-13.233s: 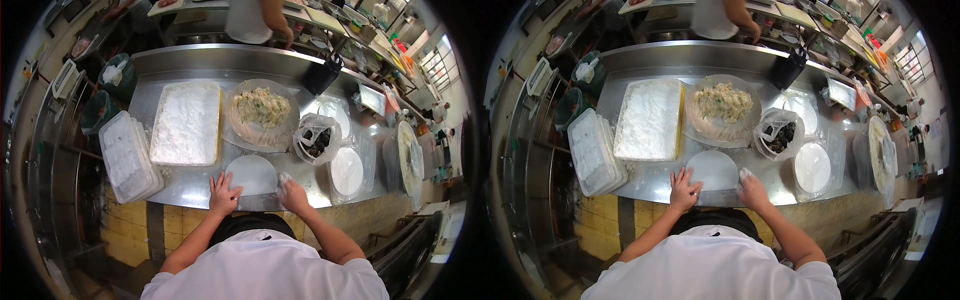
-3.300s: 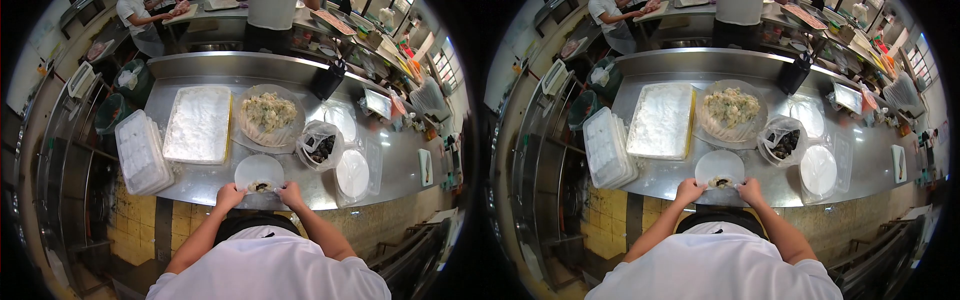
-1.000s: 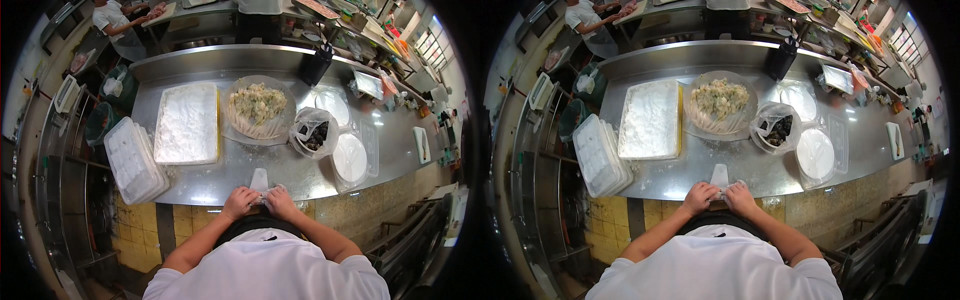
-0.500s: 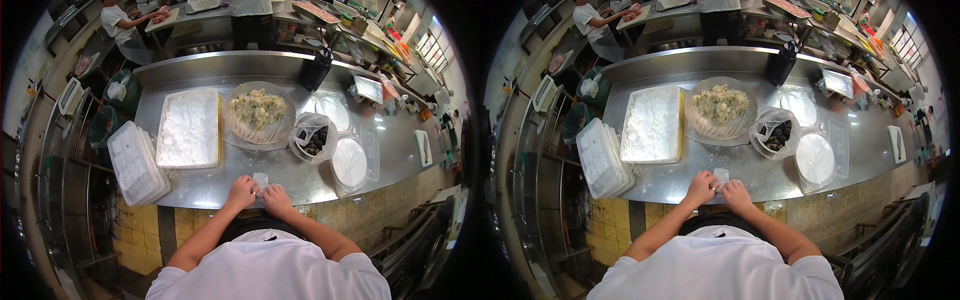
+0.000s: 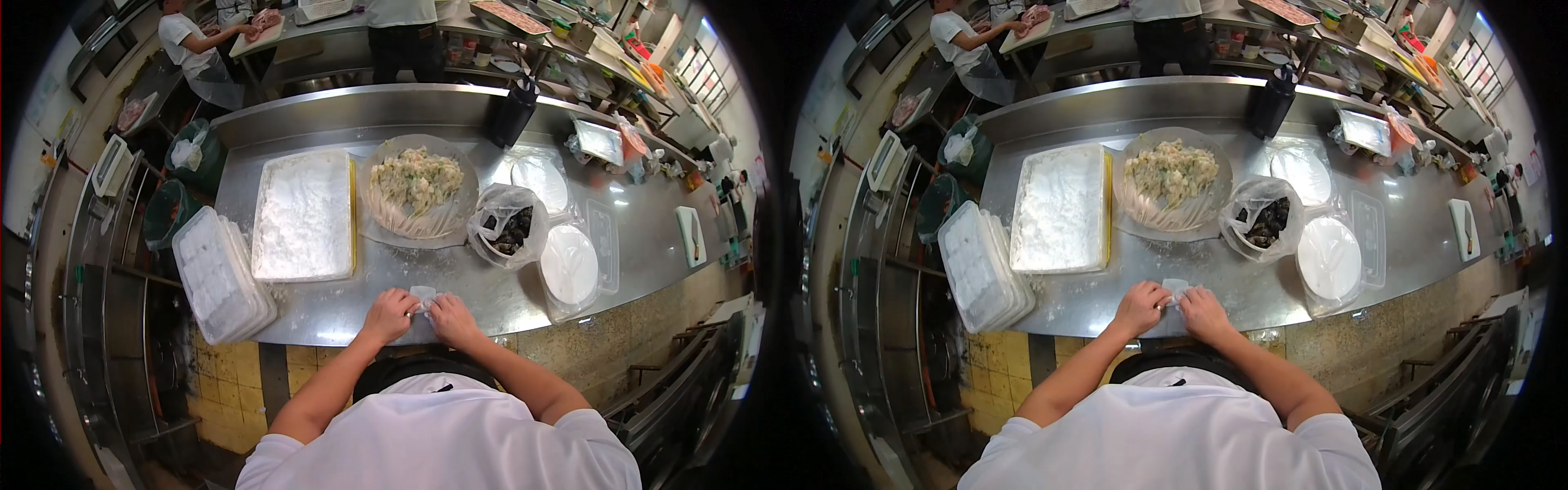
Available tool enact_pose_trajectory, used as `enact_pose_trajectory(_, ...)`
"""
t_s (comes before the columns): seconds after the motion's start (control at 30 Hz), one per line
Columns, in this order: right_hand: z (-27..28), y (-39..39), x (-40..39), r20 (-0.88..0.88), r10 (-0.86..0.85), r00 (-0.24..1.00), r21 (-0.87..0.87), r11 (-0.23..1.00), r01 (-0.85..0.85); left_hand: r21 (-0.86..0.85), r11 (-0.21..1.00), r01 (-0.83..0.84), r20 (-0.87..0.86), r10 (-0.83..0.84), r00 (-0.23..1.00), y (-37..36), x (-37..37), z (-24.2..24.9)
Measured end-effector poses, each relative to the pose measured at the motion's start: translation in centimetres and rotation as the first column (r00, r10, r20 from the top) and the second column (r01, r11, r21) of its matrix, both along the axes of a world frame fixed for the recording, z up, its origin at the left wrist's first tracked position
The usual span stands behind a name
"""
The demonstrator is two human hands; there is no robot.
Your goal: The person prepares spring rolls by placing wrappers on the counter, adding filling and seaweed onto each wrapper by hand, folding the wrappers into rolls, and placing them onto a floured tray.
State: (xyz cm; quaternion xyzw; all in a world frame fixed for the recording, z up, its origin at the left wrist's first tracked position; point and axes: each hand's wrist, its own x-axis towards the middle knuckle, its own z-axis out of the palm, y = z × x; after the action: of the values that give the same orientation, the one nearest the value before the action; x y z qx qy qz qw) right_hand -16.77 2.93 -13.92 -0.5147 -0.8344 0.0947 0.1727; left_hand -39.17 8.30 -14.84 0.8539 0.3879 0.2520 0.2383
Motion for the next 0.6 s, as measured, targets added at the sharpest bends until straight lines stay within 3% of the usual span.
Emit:
enact_pose_trajectory(0.1, -0.1, 0.4, 0.1, -0.012, -0.012, 1.0, 0.02, 1.0, 0.012, 0.078, 0.992, 0.101, 0.101, -0.108, 0.989, 0.0, 0.2, 1.2)
enact_pose_trajectory(0.27, 0.1, 0.9, 0.4, 0.012, -0.037, 0.999, -0.019, 0.999, 0.037, 0.089, 0.99, 0.107, 0.089, -0.114, 0.989, 0.2, 0.1, -0.6)
enact_pose_trajectory(0.37, -0.3, 2.7, 1.0, -0.248, -0.204, 0.947, -0.28, 0.951, 0.131, 0.073, 0.992, 0.107, 0.061, -0.111, 0.992, 0.4, -0.1, -1.0)
enact_pose_trajectory(0.43, 5.1, 5.4, 1.0, -0.339, -0.405, 0.849, -0.378, 0.885, 0.271, 0.074, 0.992, 0.103, 0.063, -0.107, 0.992, 0.4, 0.0, -1.2)
enact_pose_trajectory(0.5, 9.6, 9.2, 1.1, -0.181, -0.533, 0.826, -0.419, 0.802, 0.426, 0.096, 0.991, 0.093, 0.088, -0.101, 0.991, 0.3, 0.0, -1.2)
enact_pose_trajectory(0.6, 9.7, 13.0, 2.6, 0.17, -0.439, 0.882, -0.355, 0.808, 0.47, 0.079, 0.993, 0.082, 0.065, -0.087, 0.994, 0.2, -0.1, -1.2)
